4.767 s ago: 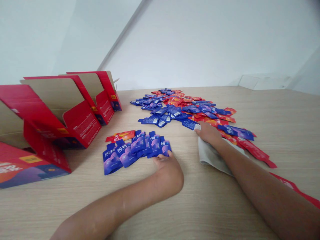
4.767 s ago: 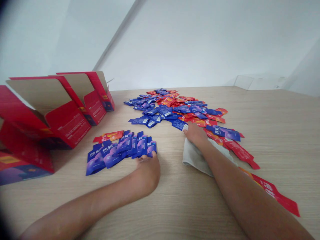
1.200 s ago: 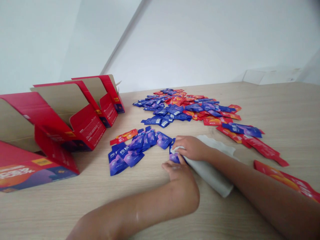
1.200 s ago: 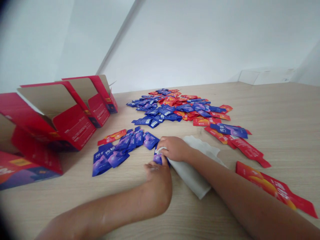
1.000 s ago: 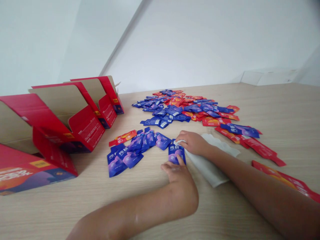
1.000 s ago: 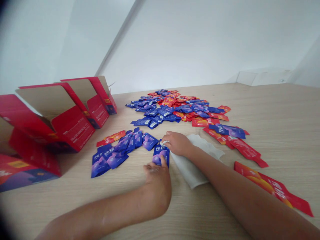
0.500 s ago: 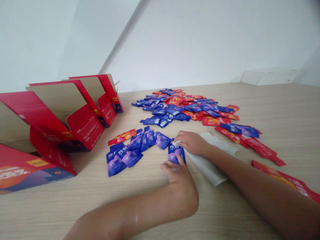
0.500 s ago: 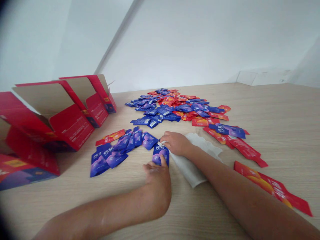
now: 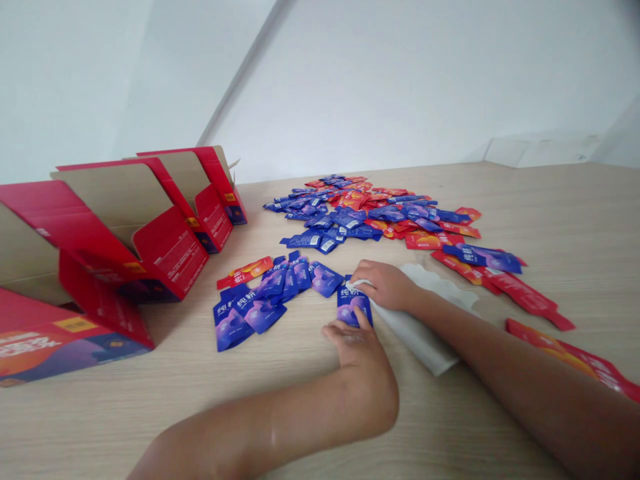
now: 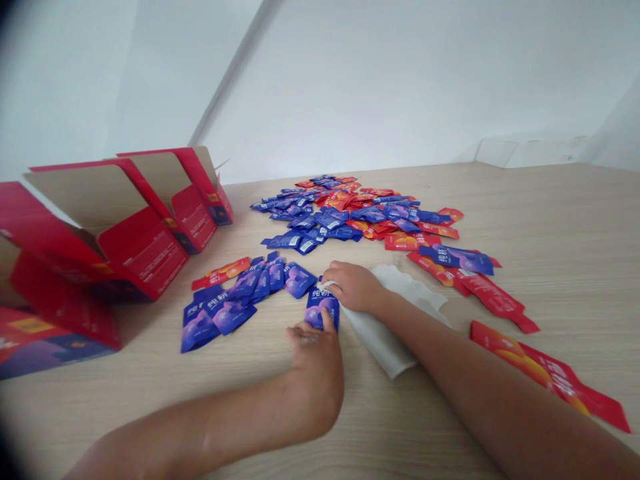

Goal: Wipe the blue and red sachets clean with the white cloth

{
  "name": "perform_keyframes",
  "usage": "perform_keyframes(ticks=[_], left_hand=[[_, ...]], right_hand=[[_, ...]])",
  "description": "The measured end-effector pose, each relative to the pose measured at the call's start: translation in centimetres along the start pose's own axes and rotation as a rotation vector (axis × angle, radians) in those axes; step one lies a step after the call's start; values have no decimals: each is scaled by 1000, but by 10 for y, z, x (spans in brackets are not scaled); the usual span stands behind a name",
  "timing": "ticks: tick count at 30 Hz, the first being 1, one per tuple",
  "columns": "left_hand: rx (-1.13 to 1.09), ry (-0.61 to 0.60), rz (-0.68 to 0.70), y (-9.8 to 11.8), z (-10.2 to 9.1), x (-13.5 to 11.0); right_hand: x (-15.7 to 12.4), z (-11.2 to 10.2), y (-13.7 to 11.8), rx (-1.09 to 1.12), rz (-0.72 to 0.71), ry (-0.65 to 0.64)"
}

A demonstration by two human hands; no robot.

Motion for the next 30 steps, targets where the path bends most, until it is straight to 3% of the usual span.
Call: perform_keyframes(ticks=[6,14,19,23,30], left_hand=[[-44,50,-22,1,3,-1],[31,65,-10,3,4,0],[44,59,-12,3,4,1],[40,88,-7,4,7,1],[9,91,-32,3,6,-1]], right_hand=[[-7,1,-19,120,-79,-31],[-3,6,2,66,5,14],[-5,-4,-12,152,-76,21],[-4,1,-20,228,-151,-60],[2,6,7,8,42,26]])
Point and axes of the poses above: each hand's wrist, its own x-axis towards the middle knuckle, its own z-axis out of the palm, y = z × x, the point moved 1 cm from there along x, towards the middle knuckle, and after that the axes turned 15 degrees about y, right-handed, at the moved point
